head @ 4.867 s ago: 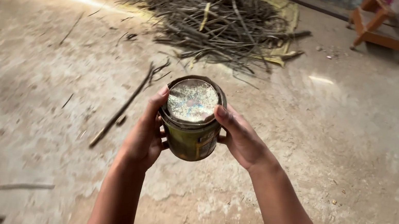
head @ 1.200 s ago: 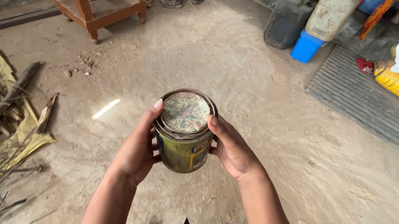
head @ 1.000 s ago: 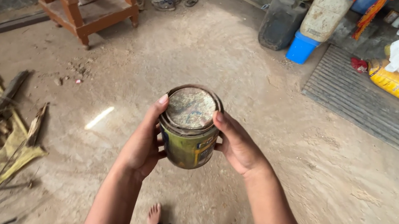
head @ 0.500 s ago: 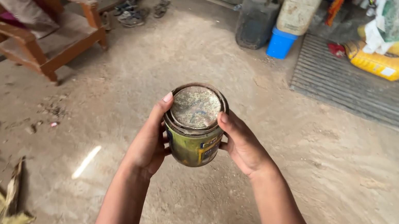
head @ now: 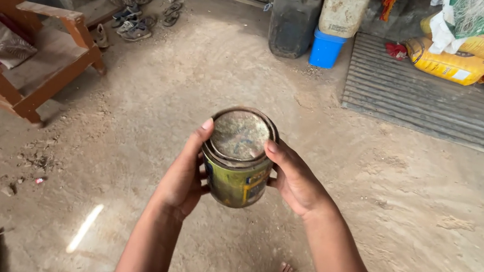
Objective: Use a wrench on a canister and then open a tin can.
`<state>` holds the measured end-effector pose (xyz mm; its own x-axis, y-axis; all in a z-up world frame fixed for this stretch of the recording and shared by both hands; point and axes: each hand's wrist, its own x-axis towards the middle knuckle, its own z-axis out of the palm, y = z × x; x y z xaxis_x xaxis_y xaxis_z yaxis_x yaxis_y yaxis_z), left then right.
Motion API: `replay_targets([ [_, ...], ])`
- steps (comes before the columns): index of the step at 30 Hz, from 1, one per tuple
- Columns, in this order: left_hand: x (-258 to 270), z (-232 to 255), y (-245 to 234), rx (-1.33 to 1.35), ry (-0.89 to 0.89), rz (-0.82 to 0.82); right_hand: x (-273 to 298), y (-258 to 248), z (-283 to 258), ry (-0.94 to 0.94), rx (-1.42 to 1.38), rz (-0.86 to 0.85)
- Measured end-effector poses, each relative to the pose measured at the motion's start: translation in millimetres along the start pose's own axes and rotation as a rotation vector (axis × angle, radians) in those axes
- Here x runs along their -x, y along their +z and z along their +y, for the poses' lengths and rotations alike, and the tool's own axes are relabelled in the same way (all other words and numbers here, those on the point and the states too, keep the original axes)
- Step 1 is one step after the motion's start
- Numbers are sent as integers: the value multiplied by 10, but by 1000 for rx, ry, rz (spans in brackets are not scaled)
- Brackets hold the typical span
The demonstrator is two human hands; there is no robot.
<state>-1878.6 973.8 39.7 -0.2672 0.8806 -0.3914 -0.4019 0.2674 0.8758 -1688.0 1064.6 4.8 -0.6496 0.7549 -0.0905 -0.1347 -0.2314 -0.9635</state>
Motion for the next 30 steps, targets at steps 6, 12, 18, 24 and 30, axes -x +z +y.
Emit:
replay_targets([
  [6, -653, 309, 729, -30, 14, -8, -488, -782, -451, -11, -28, 0],
  [12, -1188, 396, 1464, 14, 10, -13, -811, -1604, -822, 18, -1, -16],
  [18, -1643, 335, 1996, 49, 37, 24, -1051, -2285, -928, 1, 16, -26],
  [24, -1974, 382, 2265, 82, 77, 48, -1238, -2553, -1045, -70, 61, -19],
  [30, -2446, 409, 2354, 163, 102, 66, -1621, -2822, -1040, -56, 106, 25],
])
